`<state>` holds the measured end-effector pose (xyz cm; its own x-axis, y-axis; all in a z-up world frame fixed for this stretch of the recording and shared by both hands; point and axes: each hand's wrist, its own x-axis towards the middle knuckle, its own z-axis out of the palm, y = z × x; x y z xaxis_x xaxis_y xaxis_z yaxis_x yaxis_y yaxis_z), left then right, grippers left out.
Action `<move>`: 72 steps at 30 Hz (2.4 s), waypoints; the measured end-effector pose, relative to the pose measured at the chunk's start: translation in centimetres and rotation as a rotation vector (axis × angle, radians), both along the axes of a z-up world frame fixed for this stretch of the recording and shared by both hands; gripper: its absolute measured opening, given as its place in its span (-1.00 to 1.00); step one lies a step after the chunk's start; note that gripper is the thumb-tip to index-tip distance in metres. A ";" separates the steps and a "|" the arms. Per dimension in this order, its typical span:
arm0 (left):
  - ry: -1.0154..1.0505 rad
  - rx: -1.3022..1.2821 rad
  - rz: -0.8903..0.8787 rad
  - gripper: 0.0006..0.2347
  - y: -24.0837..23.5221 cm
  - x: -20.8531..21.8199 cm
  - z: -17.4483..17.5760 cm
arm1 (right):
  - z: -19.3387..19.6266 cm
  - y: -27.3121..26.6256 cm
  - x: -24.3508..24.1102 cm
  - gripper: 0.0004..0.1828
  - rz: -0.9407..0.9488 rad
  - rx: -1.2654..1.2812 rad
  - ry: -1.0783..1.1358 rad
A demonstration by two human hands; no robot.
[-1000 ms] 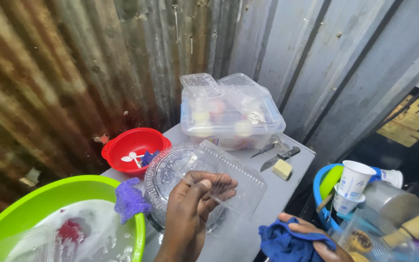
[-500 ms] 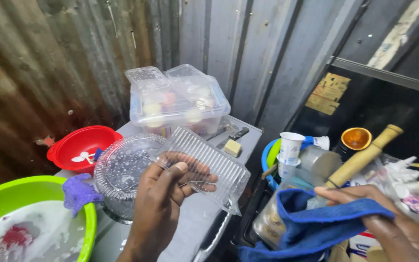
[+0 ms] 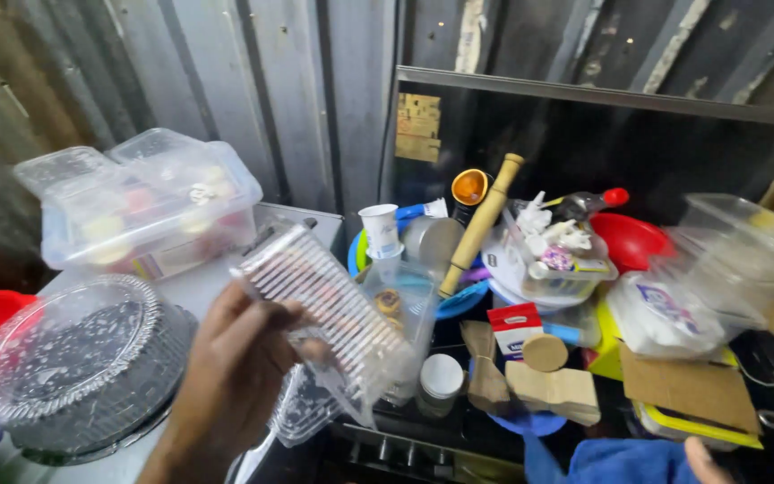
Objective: Drying plastic food containers and lids using a cloth.
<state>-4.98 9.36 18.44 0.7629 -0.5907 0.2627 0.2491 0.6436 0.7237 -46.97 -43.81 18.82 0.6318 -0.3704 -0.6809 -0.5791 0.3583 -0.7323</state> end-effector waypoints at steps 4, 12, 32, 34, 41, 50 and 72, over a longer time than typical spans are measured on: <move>-0.088 0.109 -0.315 -0.66 -7.0 -5.8 0.9 | -7.1 2.7 0.1 -0.37 -0.023 0.287 -0.080; 0.270 0.520 -0.545 -0.66 -16.6 -18.3 -1.8 | -9.5 15.8 -2.1 -0.44 0.124 -0.987 -0.302; 0.340 0.503 -0.688 -0.61 -19.8 -23.0 -10.5 | -16.9 31.6 3.2 -0.36 -0.435 -1.878 -0.135; 0.489 0.564 -0.635 -0.52 -19.4 -23.6 -9.2 | -17.9 32.1 3.1 -0.32 -0.416 -1.847 -0.111; 0.693 0.367 -0.874 -0.32 -19.6 -25.0 -9.3 | -21.1 31.3 4.0 -0.03 -0.347 -1.703 -0.044; 0.617 0.377 -0.897 -0.32 -21.2 -25.5 -10.7 | -20.7 29.6 3.8 -0.04 -0.379 -1.589 -0.088; 0.590 0.516 -0.734 -0.51 -21.5 -26.1 -13.1 | -17.4 31.3 1.9 -0.83 -0.272 -1.965 -0.086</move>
